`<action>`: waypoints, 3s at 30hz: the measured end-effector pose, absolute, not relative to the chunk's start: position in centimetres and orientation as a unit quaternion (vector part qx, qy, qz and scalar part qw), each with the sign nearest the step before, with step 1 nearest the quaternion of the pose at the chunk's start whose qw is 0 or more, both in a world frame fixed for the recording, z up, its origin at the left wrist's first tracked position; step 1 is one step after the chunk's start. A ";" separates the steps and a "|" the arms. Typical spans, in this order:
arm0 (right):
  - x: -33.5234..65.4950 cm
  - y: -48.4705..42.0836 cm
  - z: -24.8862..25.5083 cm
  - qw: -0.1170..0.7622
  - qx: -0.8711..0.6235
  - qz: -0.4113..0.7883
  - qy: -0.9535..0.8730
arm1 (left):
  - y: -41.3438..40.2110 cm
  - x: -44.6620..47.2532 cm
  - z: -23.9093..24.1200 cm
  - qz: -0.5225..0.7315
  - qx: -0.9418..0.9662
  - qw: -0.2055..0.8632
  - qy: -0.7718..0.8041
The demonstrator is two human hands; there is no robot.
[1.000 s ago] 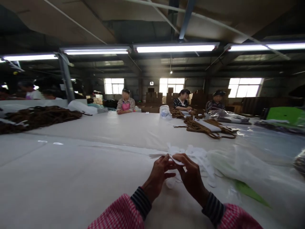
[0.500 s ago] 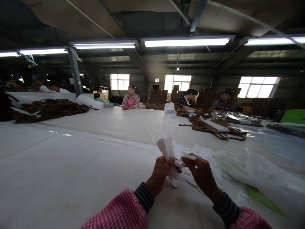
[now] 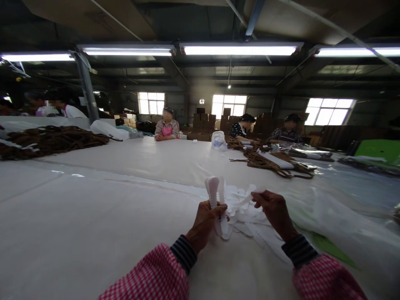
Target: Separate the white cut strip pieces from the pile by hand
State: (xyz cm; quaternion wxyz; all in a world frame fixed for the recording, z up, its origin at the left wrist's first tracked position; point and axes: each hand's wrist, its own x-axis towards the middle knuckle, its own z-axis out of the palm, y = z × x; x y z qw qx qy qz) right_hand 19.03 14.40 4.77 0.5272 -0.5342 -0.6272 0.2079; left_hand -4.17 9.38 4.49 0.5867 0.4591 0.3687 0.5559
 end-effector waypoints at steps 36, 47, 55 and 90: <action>13.7 10.2 6.1 0.430 -0.379 0.545 -0.612 | 9.0 -3.9 4.0 0.508 0.506 0.595 0.362; 13.7 10.1 6.0 0.461 -0.371 0.533 -0.605 | 8.4 -3.8 4.6 0.498 0.501 0.608 0.361; 14.4 10.7 5.7 0.463 -0.369 0.521 -0.614 | 9.0 -4.1 4.1 0.497 0.476 0.625 0.369; 19.4 13.7 6.2 0.458 -0.571 0.250 -0.634 | 8.5 -3.8 4.6 0.522 0.492 0.599 0.357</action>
